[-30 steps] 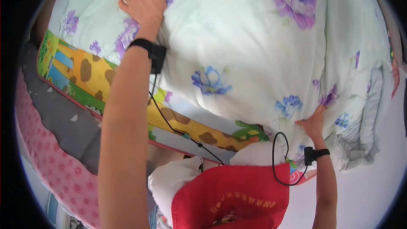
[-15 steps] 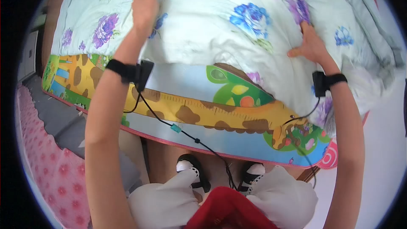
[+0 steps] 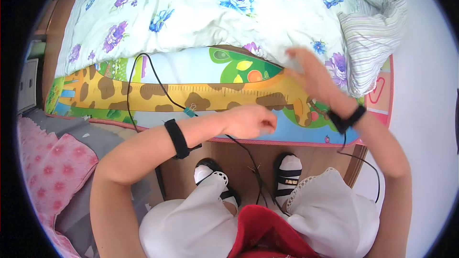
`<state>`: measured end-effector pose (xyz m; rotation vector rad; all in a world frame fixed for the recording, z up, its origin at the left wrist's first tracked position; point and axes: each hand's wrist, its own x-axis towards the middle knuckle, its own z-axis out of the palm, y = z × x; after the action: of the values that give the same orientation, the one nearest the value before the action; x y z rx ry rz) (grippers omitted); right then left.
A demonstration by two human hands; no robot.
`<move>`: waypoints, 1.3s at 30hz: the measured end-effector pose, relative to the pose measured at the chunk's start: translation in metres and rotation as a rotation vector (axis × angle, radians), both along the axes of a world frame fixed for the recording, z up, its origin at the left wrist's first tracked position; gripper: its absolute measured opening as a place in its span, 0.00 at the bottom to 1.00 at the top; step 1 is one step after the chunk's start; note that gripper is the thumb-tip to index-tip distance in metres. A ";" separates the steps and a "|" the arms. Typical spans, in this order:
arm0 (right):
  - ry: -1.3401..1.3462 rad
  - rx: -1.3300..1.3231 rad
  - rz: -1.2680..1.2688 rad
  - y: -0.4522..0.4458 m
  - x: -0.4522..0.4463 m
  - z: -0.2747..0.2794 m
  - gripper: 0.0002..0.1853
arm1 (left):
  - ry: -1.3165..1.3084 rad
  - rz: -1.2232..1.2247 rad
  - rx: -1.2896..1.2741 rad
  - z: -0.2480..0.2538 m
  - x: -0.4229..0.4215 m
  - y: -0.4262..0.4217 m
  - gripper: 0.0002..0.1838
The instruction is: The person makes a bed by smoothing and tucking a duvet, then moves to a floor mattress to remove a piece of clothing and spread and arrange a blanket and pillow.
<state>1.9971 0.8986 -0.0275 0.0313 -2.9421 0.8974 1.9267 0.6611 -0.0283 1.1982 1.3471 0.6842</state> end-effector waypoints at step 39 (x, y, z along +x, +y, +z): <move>-1.011 0.159 -0.134 -0.031 0.401 0.034 0.15 | 0.355 -0.476 0.276 0.146 0.049 -0.044 0.17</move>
<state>2.3980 0.8679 0.0064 -0.8401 -3.8256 0.8079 1.9760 0.6173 0.1178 1.8527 1.2023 0.3266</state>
